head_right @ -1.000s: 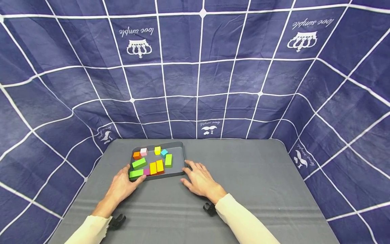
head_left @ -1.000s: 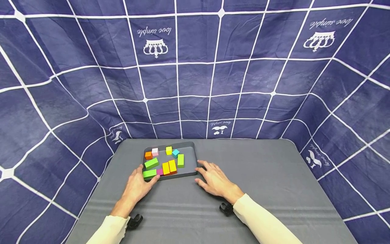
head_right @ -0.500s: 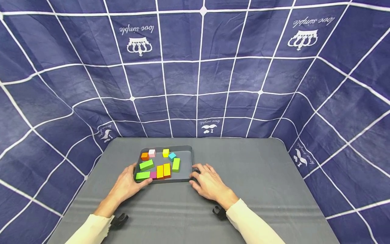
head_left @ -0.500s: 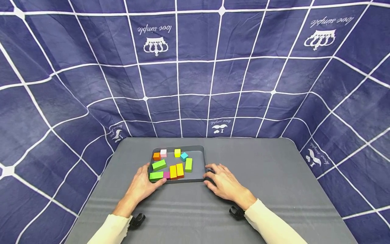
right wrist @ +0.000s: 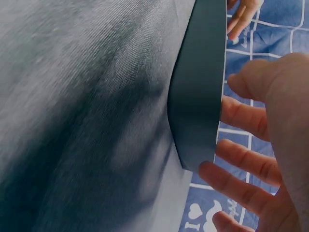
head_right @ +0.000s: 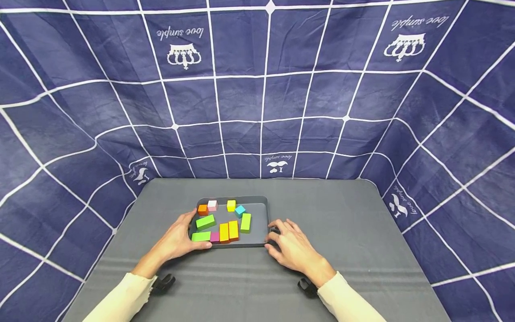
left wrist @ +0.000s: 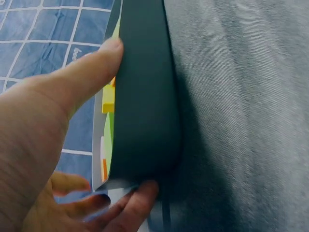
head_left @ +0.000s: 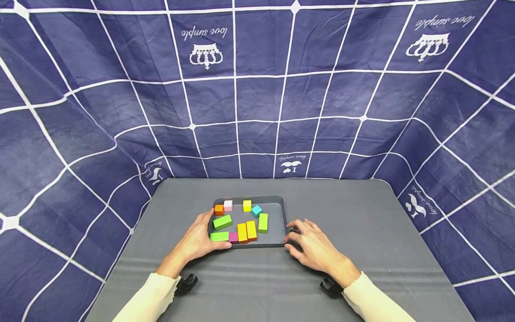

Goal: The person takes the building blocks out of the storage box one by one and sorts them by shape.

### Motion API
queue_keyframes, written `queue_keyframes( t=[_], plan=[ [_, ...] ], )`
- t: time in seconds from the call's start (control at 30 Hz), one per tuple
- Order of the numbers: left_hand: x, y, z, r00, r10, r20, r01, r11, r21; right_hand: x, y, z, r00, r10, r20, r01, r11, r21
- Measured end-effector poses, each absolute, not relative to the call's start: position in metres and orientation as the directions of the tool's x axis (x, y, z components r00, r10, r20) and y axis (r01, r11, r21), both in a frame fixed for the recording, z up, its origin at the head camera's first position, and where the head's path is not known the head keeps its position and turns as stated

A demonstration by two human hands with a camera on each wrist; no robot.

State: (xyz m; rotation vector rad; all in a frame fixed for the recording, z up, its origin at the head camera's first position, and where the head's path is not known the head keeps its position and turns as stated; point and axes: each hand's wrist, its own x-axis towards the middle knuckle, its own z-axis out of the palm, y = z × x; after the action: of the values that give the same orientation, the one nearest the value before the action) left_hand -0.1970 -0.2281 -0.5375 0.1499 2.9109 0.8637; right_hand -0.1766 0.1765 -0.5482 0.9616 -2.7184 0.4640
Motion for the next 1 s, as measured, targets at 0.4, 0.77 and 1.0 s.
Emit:
queue_keyframes(
  t=[0.4, 0.77, 1.0],
  plan=[
    [-0.205, -0.206, -0.537, -0.957, 0.273, -0.102, 0.163, 0.793, 0.587, -0.164, 0.205, -0.547, -0.748, -0.558, 0.359, -0.640, 0.750, -0.167],
    [-0.210, -0.184, -0.536, -0.919, 0.378, -0.109, 0.241, 0.759, 0.605, -0.163, 0.229, -0.542, -0.710, -0.565, 0.420, -0.660, 0.742, -0.117],
    [-0.216, -0.174, -0.536, -0.906, 0.410, -0.107, 0.270, 0.754, 0.598, -0.169, 0.234, -0.537, -0.717, -0.567, 0.406, -0.651, 0.753, -0.098]
  ],
)
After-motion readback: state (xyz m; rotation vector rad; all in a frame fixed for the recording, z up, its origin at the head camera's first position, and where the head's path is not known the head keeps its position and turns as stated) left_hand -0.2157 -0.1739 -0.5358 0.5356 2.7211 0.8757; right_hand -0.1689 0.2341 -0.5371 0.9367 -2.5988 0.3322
